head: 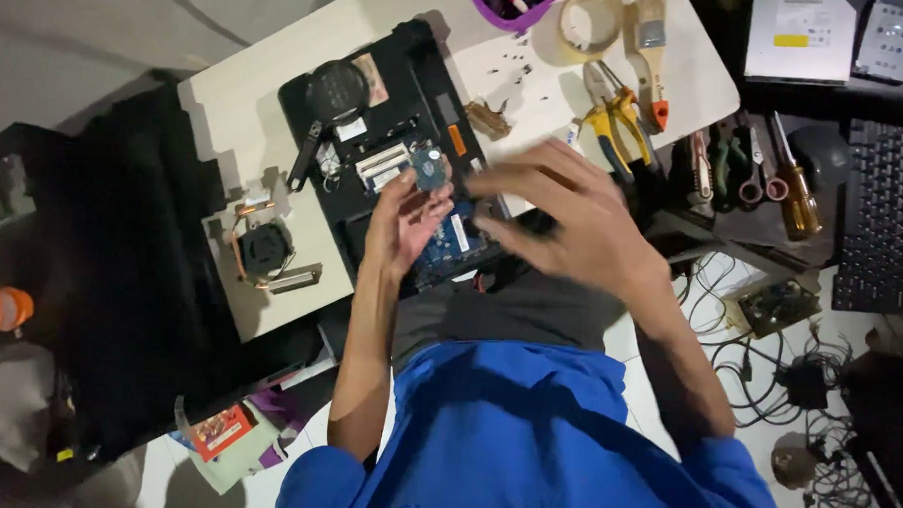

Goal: Inspecting a CPU with a magnifying glass and installing it into a laptop motherboard socket.

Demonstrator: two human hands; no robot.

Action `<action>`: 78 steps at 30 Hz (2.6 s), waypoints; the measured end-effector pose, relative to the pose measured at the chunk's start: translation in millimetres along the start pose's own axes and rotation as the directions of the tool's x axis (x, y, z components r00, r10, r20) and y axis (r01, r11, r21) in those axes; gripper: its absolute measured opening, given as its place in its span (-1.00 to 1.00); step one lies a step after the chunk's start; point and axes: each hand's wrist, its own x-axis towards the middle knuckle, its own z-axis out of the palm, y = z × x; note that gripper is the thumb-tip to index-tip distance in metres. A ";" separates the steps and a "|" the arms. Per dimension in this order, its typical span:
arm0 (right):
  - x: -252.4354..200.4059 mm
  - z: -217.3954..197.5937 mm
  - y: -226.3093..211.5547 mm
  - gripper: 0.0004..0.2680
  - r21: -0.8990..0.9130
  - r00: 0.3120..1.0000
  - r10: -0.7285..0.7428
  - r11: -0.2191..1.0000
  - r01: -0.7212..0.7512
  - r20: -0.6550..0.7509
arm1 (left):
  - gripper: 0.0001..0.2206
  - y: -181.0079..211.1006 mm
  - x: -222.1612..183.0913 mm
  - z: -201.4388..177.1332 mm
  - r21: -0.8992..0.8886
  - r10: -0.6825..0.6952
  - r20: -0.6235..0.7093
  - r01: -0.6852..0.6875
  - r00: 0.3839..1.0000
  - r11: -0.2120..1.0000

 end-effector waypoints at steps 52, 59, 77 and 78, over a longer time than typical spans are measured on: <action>28.3 108.9 102.7 -0.71 -0.253 0.729 0.231 0.964 -0.082 0.644 | -0.72 45.0 3.0 -32.0 0.863 0.238 0.501 -0.462 0.832 -0.202; 35.4 113.9 95.6 -0.71 -0.315 0.671 0.325 0.938 -0.141 0.667 | -0.73 48.3 0.9 -27.0 0.857 0.219 0.504 -0.453 0.835 -0.245; 41.3 95.1 97.6 -0.80 -0.269 0.722 0.317 0.945 -0.186 0.615 | -0.66 46.8 0.0 -23.5 0.860 0.248 0.504 -0.457 0.827 -0.227; 38.5 92.9 102.3 -0.85 -0.248 0.764 0.280 0.955 -0.161 0.581 | -0.71 46.4 0.5 -22.4 0.861 0.256 0.503 -0.453 0.825 -0.233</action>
